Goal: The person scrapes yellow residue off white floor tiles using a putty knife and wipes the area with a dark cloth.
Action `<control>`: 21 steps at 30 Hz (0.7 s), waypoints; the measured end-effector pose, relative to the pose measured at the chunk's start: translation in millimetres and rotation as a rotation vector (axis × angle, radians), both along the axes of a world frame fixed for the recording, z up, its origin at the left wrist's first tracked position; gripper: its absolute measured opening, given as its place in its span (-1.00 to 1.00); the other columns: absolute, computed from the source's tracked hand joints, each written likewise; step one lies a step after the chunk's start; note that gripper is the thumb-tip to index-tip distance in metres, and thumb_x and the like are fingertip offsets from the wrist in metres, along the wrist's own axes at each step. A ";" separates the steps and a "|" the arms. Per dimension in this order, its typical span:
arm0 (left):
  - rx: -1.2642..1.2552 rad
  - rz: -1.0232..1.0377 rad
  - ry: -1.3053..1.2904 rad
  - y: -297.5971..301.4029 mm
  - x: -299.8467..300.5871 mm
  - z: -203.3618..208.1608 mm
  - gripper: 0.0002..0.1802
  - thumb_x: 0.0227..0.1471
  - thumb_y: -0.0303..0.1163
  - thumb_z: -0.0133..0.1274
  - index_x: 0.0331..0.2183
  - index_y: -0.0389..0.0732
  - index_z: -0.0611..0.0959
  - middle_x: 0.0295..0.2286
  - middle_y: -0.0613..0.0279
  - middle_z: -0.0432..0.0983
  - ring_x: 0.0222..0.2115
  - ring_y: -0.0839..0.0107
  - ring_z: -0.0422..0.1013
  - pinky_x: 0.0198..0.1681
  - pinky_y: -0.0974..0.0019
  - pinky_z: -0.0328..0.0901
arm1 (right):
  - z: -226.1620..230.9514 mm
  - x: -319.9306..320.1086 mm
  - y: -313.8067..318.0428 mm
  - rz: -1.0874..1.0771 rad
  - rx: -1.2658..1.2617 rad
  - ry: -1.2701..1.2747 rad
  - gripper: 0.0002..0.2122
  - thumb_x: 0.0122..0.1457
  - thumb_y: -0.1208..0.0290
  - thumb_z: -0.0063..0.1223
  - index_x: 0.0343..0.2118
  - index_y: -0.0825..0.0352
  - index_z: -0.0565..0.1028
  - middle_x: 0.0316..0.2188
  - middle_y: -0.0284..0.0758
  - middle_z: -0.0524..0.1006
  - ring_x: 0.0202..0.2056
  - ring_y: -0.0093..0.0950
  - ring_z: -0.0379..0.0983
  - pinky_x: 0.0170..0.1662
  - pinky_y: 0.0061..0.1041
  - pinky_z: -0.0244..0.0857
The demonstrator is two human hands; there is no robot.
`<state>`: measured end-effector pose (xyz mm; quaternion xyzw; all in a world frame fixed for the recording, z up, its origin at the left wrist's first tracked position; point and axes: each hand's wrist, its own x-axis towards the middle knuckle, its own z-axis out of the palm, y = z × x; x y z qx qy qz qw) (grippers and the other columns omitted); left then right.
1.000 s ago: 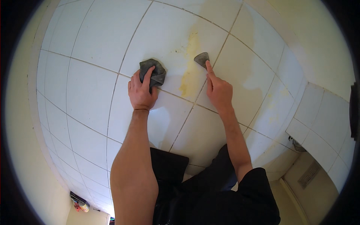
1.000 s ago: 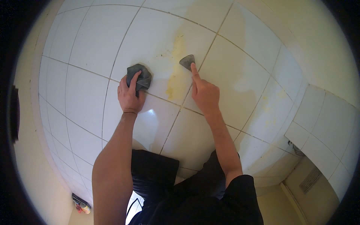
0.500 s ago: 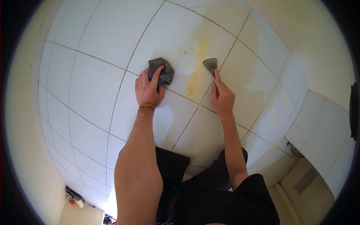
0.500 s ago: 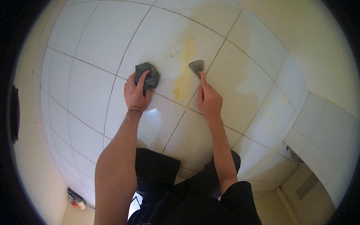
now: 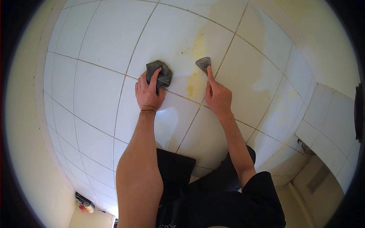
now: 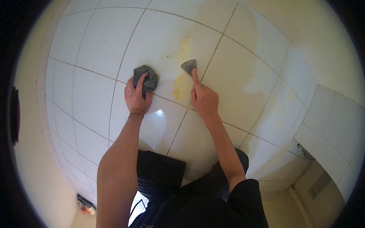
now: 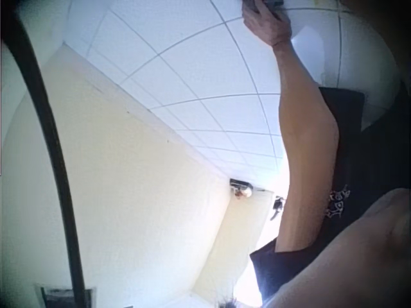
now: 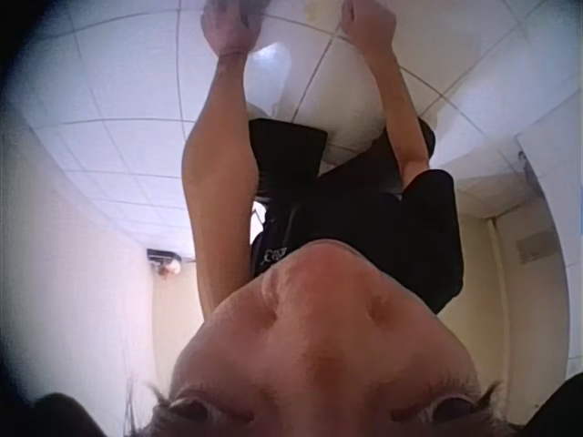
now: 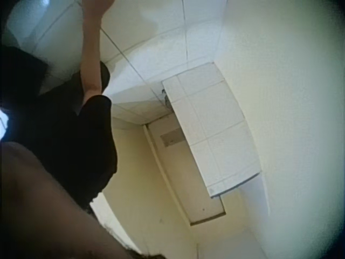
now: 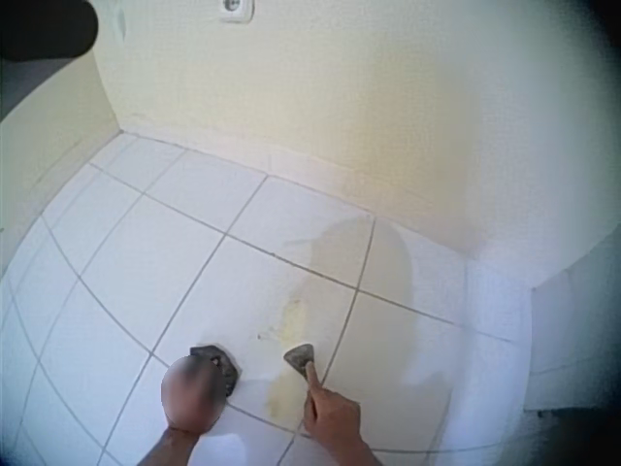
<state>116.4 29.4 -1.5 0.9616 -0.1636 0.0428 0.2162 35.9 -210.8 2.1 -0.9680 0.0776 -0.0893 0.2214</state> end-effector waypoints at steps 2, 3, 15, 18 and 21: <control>-0.010 0.000 0.006 -1.0 0.0 -0.3 -0.24 -0.26 -0.48 0.09 0.10 0.17 0.54 -0.03 0.12 0.38 -0.04 0.13 0.36 0.01 0.12 0.26 | 9.2 -2.0 -1.5 -0.038 0.036 0.079 -0.45 0.15 0.47 0.10 0.26 0.11 0.37 -0.78 -0.35 0.33 -0.76 -0.39 0.26 -0.65 -0.39 0.18; -0.008 0.008 0.007 1.9 -0.7 -0.1 -0.24 -0.26 -0.48 0.09 0.10 0.17 0.54 -0.03 0.12 0.38 -0.04 0.13 0.36 0.01 0.12 0.26 | 20.2 -2.5 0.2 -0.030 0.037 0.080 -0.45 0.15 0.47 0.10 0.26 0.11 0.37 -0.78 -0.35 0.33 -0.76 -0.39 0.26 -0.65 -0.39 0.18; -0.003 0.005 -0.006 6.9 -0.6 -2.0 -0.25 -0.24 -0.45 0.13 0.10 0.18 0.54 -0.03 0.12 0.39 -0.04 0.14 0.37 -0.01 0.12 0.27 | 58.6 -6.6 24.0 0.016 -0.066 0.408 -0.59 0.28 0.32 -0.01 0.18 0.27 0.42 -0.74 -0.16 0.47 -0.69 -0.20 0.46 -0.59 -0.25 0.36; -0.018 -0.005 -0.019 0.8 -0.1 -0.3 -0.25 -0.25 -0.46 0.13 0.09 0.18 0.54 -0.03 0.14 0.39 -0.04 0.15 0.37 -0.03 0.13 0.27 | 53.2 3.2 29.1 -0.063 -0.058 0.385 -0.58 0.28 0.34 -0.02 0.19 0.32 0.40 -0.71 -0.10 0.48 -0.64 -0.16 0.50 -0.54 -0.22 0.40; -0.053 0.005 0.054 4.3 -0.9 0.5 -0.25 -0.24 -0.49 0.11 0.10 0.17 0.54 -0.01 0.09 0.37 0.00 0.10 0.35 0.06 0.09 0.25 | 60.2 6.0 33.2 -0.063 -0.107 0.417 -0.58 0.27 0.34 -0.02 0.18 0.33 0.40 -0.72 -0.09 0.47 -0.64 -0.14 0.51 -0.53 -0.21 0.41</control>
